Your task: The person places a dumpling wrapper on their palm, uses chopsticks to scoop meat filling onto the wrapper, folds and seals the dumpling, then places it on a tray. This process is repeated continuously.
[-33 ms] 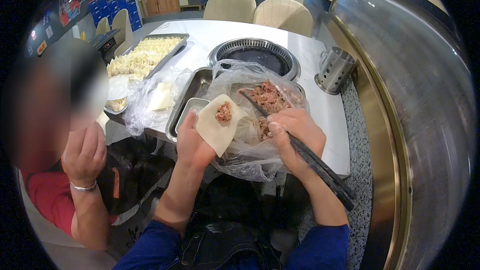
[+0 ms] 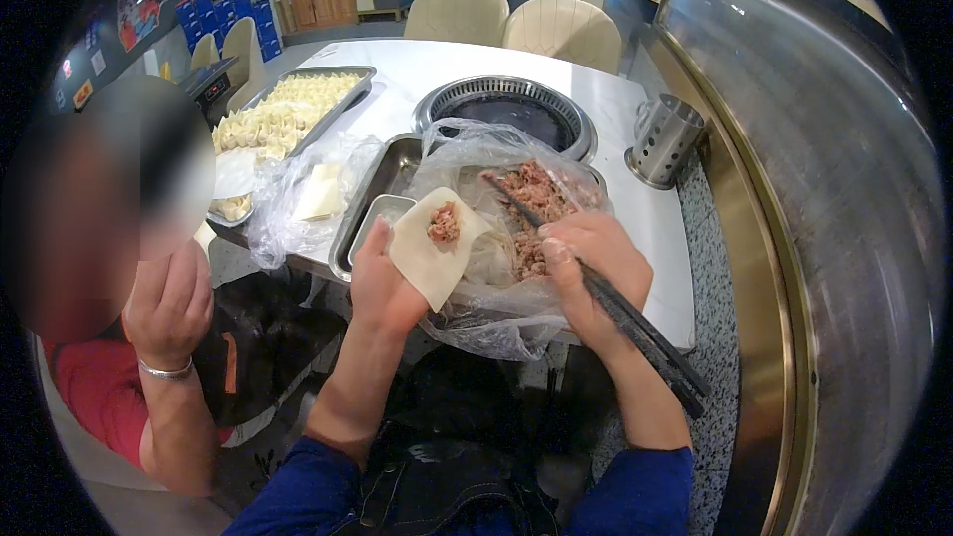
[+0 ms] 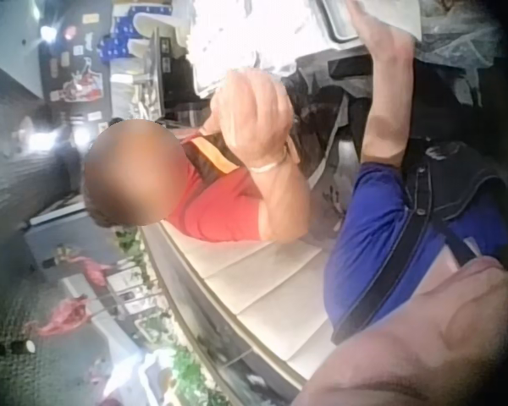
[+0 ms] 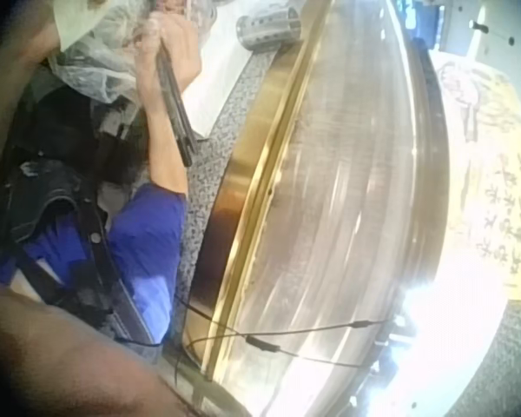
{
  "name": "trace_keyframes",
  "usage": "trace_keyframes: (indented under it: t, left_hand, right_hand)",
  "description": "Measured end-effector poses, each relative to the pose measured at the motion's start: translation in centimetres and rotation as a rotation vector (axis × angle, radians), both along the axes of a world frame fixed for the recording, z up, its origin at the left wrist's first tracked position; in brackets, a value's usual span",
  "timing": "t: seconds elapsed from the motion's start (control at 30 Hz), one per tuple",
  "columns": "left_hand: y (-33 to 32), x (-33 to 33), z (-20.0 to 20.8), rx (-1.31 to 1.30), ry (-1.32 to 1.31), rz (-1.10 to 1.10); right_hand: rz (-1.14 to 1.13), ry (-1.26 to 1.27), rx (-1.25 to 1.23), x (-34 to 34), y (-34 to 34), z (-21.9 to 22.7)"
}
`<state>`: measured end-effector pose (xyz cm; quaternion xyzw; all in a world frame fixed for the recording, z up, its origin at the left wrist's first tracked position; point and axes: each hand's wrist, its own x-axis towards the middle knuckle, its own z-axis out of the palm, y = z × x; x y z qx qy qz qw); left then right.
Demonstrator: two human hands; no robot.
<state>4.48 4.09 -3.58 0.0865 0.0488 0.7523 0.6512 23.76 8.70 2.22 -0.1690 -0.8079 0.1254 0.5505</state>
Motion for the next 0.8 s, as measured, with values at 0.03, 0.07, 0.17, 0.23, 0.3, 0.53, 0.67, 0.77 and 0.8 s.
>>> trace_keyframes:
  t: [0.03,0.07,0.17,0.23,0.3,0.53,0.67,0.77,0.8]
  left_hand:
    - [0.0,0.1,0.1,0.018,-0.009,-0.006]
    - [-0.1,0.2,0.3,0.018,0.0,-0.005]
    - [-1.0,-0.2,0.7,0.016,0.01,0.01]
    - [-2.1,-0.4,0.9,0.025,-0.009,0.027]
    - [-3.0,-0.5,1.3,0.016,0.015,0.047]
    - [-7.2,-1.2,1.5,0.094,-0.095,-0.052]
    - [-7.4,-2.1,-0.9,0.136,0.01,0.006]
    - [-7.4,-1.3,-0.5,-0.061,0.066,0.008]
    - [-7.6,-0.8,-0.3,-0.118,0.064,0.0]
  right_hand:
    - [-0.013,-0.066,-0.079,0.4,1.1,-0.8]
    - [-0.024,-0.132,-0.157,0.8,2.7,-2.2]
    - [-0.008,-0.37,-0.373,0.0,4.2,-1.8]
    - [-0.035,-0.392,-0.401,-1.5,4.2,0.4]
    - [-0.089,-0.628,-0.351,-3.7,5.7,2.0]
    - [0.151,-0.988,0.04,-16.3,10.3,-4.1]
    - [0.248,-1.005,0.081,-16.1,9.1,-4.3]
    - [0.143,-1.157,-0.365,-13.8,7.5,-1.2]
    - [0.205,-1.034,-0.533,-12.7,8.3,-1.4]
